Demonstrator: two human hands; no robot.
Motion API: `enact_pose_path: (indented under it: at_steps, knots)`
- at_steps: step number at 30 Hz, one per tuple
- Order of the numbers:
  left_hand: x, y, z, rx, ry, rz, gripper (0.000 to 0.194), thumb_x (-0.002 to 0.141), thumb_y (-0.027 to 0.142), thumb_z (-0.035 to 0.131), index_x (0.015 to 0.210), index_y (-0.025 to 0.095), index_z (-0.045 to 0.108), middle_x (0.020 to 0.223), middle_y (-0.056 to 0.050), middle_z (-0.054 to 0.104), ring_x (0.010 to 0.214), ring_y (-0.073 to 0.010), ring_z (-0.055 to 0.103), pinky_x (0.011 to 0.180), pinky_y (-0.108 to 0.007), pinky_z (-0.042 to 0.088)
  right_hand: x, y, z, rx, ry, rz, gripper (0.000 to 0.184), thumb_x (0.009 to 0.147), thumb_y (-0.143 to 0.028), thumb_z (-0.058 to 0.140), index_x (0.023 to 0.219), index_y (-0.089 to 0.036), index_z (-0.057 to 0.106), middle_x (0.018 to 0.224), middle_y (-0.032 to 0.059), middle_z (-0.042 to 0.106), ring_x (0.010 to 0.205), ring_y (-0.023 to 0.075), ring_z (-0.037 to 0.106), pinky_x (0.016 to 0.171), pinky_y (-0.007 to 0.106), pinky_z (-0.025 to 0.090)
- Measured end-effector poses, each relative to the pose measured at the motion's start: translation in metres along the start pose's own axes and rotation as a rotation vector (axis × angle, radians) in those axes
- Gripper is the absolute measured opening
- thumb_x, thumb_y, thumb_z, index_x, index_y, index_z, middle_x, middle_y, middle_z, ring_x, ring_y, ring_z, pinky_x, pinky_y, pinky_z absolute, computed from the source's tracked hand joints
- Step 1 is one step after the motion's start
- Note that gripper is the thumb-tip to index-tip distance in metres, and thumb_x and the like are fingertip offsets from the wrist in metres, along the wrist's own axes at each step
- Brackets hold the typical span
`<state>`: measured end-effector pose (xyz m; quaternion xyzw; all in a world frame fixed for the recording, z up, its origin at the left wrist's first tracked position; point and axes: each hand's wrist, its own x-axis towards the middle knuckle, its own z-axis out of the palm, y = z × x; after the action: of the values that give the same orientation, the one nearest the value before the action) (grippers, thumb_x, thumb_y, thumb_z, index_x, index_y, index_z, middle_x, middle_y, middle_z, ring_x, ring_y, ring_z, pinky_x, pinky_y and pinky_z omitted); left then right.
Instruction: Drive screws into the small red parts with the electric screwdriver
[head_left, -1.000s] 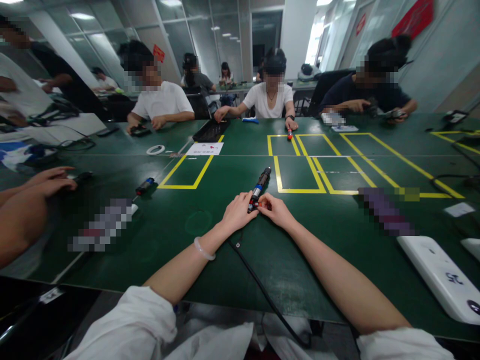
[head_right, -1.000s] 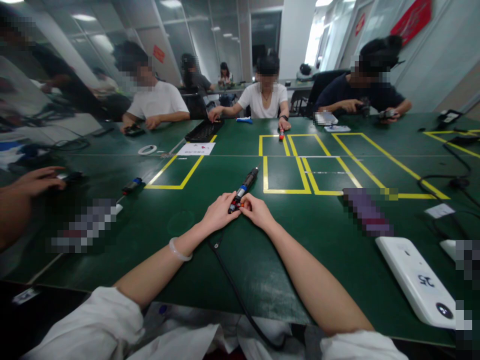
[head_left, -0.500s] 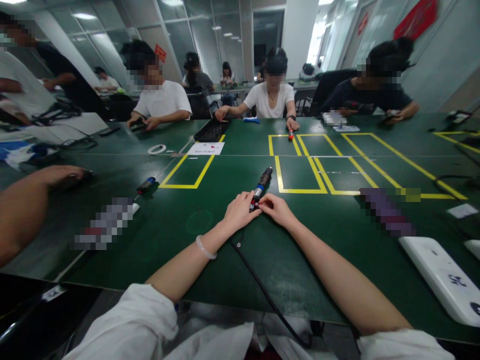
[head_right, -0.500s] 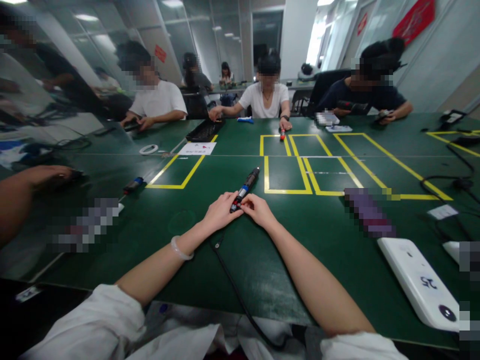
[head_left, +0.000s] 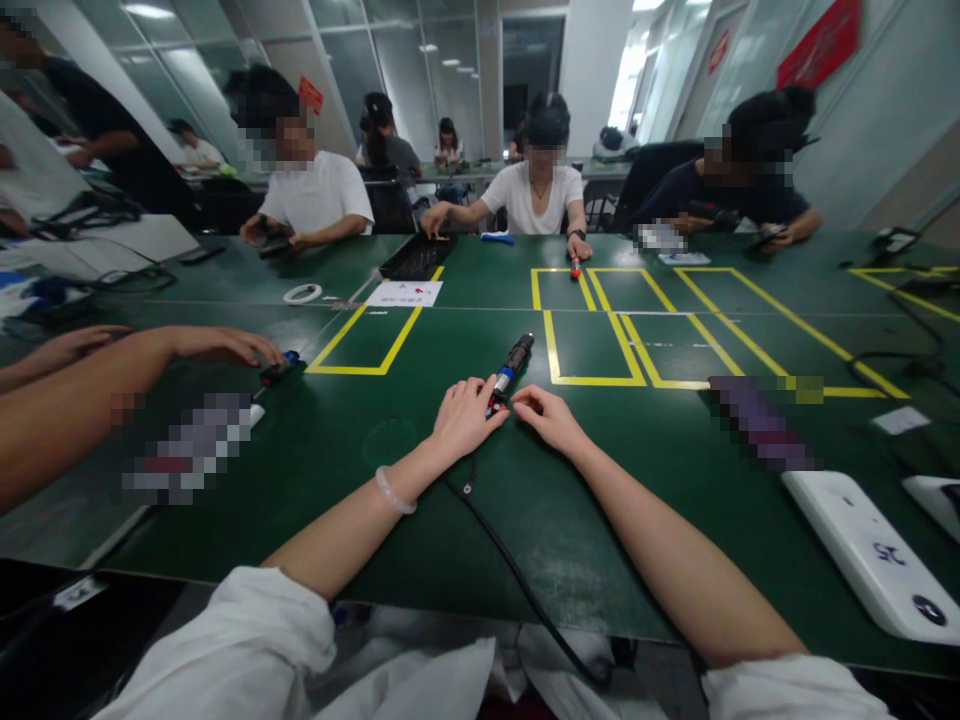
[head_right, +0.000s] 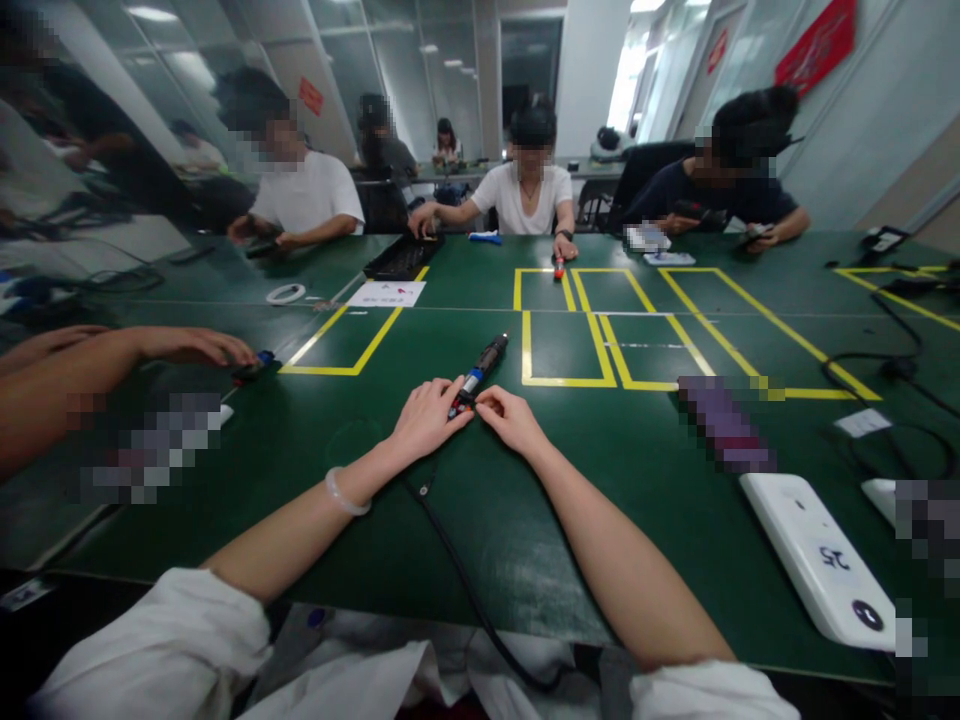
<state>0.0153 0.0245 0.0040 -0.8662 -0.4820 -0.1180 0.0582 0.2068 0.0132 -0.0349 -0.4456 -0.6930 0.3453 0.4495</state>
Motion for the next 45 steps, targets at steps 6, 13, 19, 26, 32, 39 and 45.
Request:
enact_pose_path:
  at_steps: [6,13,19,26,32,39,45]
  knots:
    - [-0.007,-0.05,-0.003,0.079,-0.001,-0.067,0.061,0.091,0.054,0.044,0.14,0.018,0.042,0.117,-0.015,0.055,0.103,-0.0284,0.05,0.092,-0.04,0.034,0.0,-0.001,0.0,-0.043,-0.026,0.031,0.019,0.086,-0.032,0.055,0.093,-0.017,0.063,0.075,0.0009,0.063,0.066,0.0134,0.056,0.065,0.025,0.043]
    - [-0.017,-0.134,-0.005,0.205,-0.061,-0.236,0.065,0.092,0.056,0.037,0.143,0.016,0.039,0.128,-0.018,0.052,0.115,-0.0338,0.047,0.098,-0.044,0.031,-0.001,-0.005,-0.001,-0.086,-0.043,0.018,0.018,0.087,-0.032,0.055,0.087,-0.016,0.064,0.073,0.0007,0.063,0.064,0.0127,0.054,0.062,0.024,0.04]
    - [-0.024,-0.199,-0.01,0.268,-0.129,-0.361,0.066,0.091,0.056,0.035,0.143,0.016,0.038,0.131,-0.019,0.05,0.12,-0.0367,0.045,0.103,-0.049,0.027,-0.001,-0.006,-0.002,-0.095,-0.062,0.022,0.019,0.087,-0.032,0.054,0.088,-0.016,0.064,0.073,0.001,0.064,0.065,0.0128,0.054,0.063,0.023,0.04]
    - [-0.031,-0.252,-0.015,0.255,-0.155,-0.468,0.068,0.09,0.057,0.034,0.143,0.015,0.039,0.137,-0.023,0.046,0.123,-0.0413,0.043,0.102,-0.054,0.026,-0.001,-0.005,-0.001,-0.122,-0.072,0.012,0.018,0.087,-0.031,0.054,0.088,-0.016,0.064,0.073,0.0005,0.063,0.064,0.0127,0.053,0.062,0.024,0.039]
    - [-0.035,-0.274,-0.025,0.248,-0.168,-0.527,0.066,0.089,0.055,0.035,0.14,0.014,0.041,0.133,-0.026,0.049,0.122,-0.0428,0.044,0.101,-0.055,0.027,-0.001,-0.006,-0.001,-0.13,-0.078,0.01,0.018,0.087,-0.031,0.054,0.087,-0.017,0.064,0.073,0.0004,0.062,0.063,0.0125,0.052,0.062,0.024,0.039]
    - [-0.039,-0.256,-0.032,0.378,-0.103,-0.476,0.052,0.089,0.044,0.043,0.128,0.009,0.046,0.126,-0.022,0.054,0.114,-0.0364,0.05,0.095,-0.045,0.036,-0.001,-0.008,-0.002,-0.137,-0.096,0.011,0.018,0.087,-0.03,0.053,0.086,-0.016,0.064,0.072,0.0008,0.062,0.063,0.0125,0.052,0.061,0.023,0.038]
    - [-0.037,-0.234,-0.033,0.461,-0.119,-0.517,0.039,0.093,0.037,0.04,0.114,0.005,0.046,0.109,-0.018,0.06,0.099,-0.0287,0.056,0.085,-0.036,0.041,0.0,-0.008,-0.001,-0.142,-0.092,0.011,0.017,0.087,-0.029,0.053,0.087,-0.016,0.064,0.072,0.0004,0.062,0.063,0.0123,0.052,0.061,0.023,0.038]
